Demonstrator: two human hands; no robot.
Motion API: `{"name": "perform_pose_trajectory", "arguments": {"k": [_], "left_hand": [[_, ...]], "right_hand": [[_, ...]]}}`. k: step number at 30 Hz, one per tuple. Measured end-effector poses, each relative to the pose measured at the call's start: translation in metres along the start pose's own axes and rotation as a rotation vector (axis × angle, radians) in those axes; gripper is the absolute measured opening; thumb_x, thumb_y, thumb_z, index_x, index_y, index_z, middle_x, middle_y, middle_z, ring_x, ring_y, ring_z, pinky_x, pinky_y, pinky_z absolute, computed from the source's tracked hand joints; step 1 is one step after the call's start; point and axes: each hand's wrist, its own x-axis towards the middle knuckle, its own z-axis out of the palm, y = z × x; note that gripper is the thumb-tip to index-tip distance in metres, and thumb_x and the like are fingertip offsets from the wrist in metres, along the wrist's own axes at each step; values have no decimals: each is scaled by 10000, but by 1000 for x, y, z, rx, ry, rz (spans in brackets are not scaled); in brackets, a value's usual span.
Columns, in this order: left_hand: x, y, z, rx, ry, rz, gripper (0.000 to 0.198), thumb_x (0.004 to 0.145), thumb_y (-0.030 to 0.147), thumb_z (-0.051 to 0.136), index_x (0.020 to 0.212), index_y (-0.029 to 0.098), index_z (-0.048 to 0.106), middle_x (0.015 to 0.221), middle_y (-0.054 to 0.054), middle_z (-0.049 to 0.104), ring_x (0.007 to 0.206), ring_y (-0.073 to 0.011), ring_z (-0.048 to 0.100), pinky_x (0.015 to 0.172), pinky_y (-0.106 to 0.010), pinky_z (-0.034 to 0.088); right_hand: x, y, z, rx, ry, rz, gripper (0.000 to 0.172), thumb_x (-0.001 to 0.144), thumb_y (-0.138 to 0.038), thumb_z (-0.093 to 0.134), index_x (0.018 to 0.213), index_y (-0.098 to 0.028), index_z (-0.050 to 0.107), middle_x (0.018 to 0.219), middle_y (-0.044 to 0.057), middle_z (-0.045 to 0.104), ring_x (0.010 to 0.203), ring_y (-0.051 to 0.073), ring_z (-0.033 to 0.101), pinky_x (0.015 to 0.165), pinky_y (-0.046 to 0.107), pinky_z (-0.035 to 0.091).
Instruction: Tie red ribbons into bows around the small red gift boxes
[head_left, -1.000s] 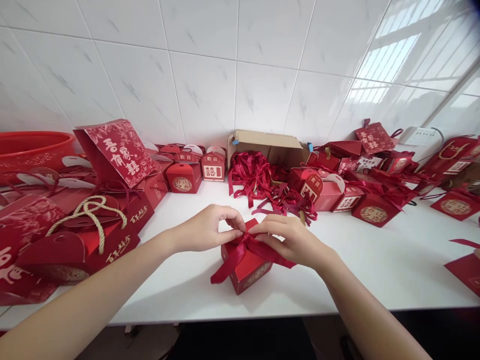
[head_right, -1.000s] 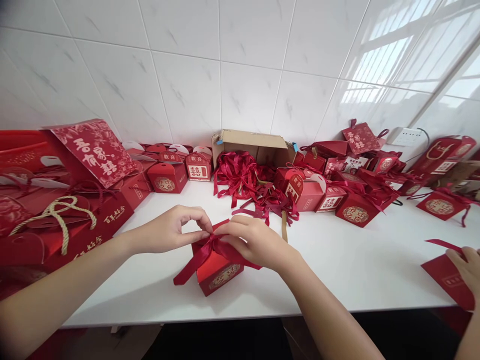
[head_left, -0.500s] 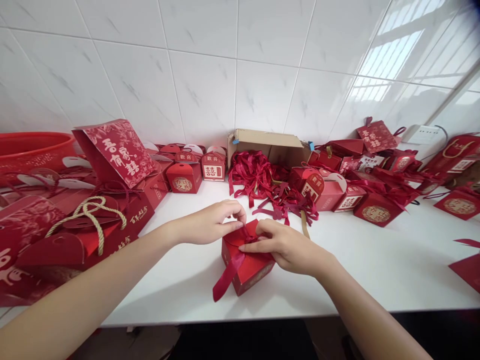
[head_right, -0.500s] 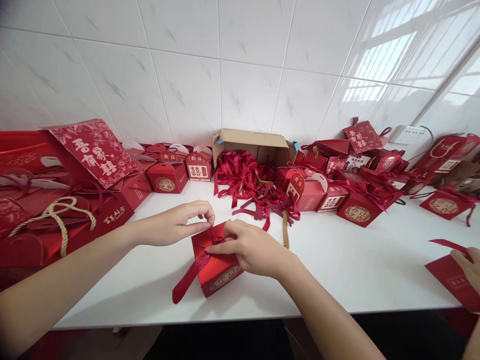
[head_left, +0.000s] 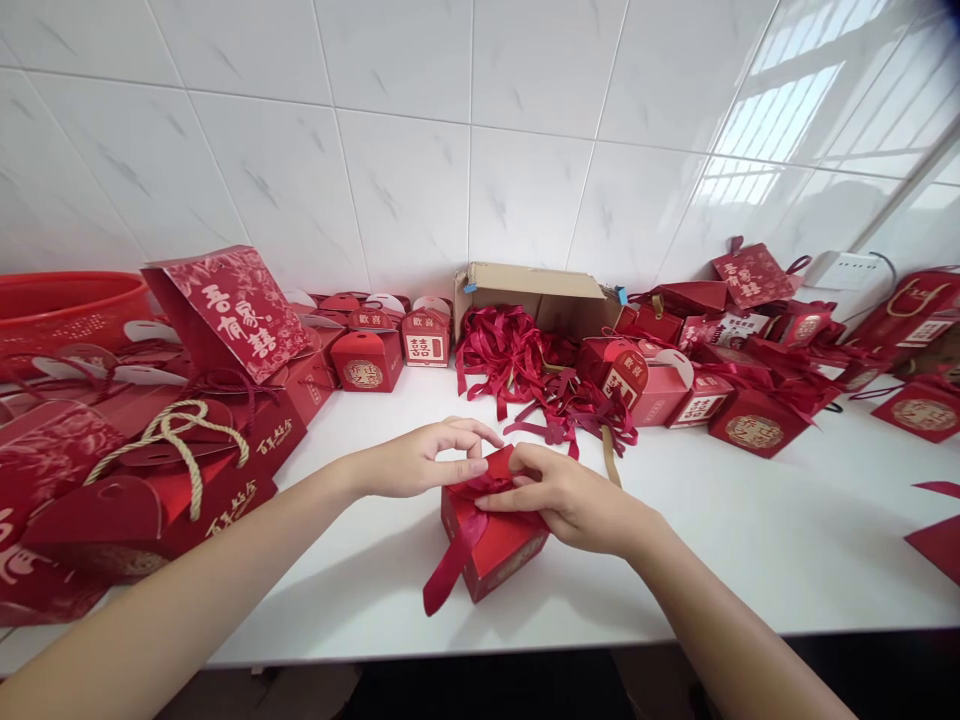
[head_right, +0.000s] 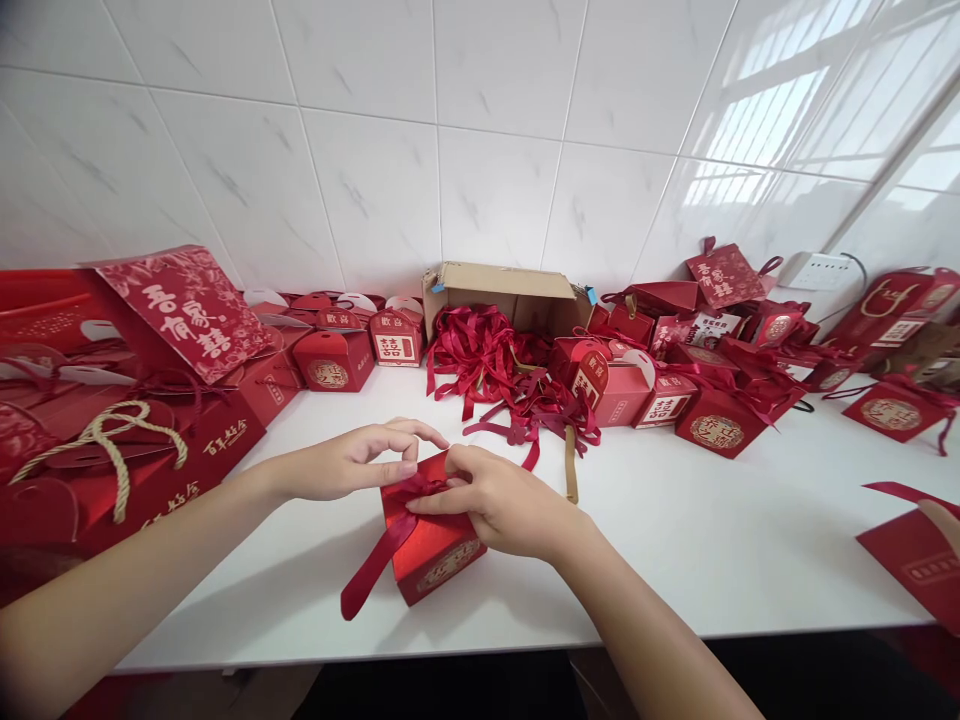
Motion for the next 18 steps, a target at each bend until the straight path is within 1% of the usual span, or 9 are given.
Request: {"name": "perform_pose_trajectory", "arguments": {"k": [2, 4, 8, 11, 13, 15, 18], "left_hand": [[0, 2, 3, 60, 75, -15, 252, 889, 364, 493, 709, 220, 595, 1208, -41, 608, 1153, -214, 517, 1001, -333, 386], [-1, 4, 7, 71, 107, -16, 244, 885, 368, 496, 706, 216, 566, 1154, -43, 623, 1117, -209, 522, 957, -320, 413], [-3, 8, 19, -23, 151, -11, 235, 890, 383, 480, 733, 212, 512, 994, -41, 628, 1003, -191, 547, 881, -301, 447], [-1, 9, 29, -126, 219, -34, 267, 876, 386, 501, 688, 205, 448, 912, -31, 625, 901, -179, 562, 843, -306, 456], [2, 10, 35, -192, 270, -49, 312, 858, 371, 530, 643, 201, 382, 880, -32, 628, 839, -171, 566, 810, -309, 462], [5, 10, 40, -250, 309, -60, 359, 842, 341, 556, 609, 200, 322, 869, -41, 634, 810, -167, 572, 791, -313, 464], [9, 10, 43, -306, 331, -79, 400, 820, 301, 584, 580, 202, 279, 862, -54, 649, 799, -170, 585, 780, -322, 464]], "right_hand": [[-1, 0, 0, 4, 31, -27, 487, 859, -15, 389, 1159, -282, 664, 831, 52, 507, 750, 151, 481, 662, 269, 470], [-2, 1, 0, 29, 88, -48, 437, 877, -43, 397, 1153, -260, 659, 848, 59, 546, 763, 153, 509, 672, 270, 484], [-4, 4, 3, 55, 236, -7, 318, 924, -136, 424, 1189, -221, 578, 920, 75, 619, 796, 160, 565, 684, 284, 503], [-5, 8, 5, 33, 316, 15, 218, 926, -177, 475, 1116, -213, 576, 907, 70, 638, 809, 162, 591, 687, 282, 512], [-5, 11, 6, 5, 360, -35, 183, 926, -165, 483, 1061, -217, 595, 905, 66, 644, 813, 156, 601, 691, 272, 516], [-4, 13, 6, -27, 392, -88, 188, 925, -135, 474, 1028, -217, 608, 911, 67, 648, 812, 151, 605, 679, 258, 514], [-4, 14, 6, -60, 405, -108, 202, 920, -98, 457, 976, -212, 614, 890, 63, 662, 795, 151, 610, 663, 265, 506]]}}
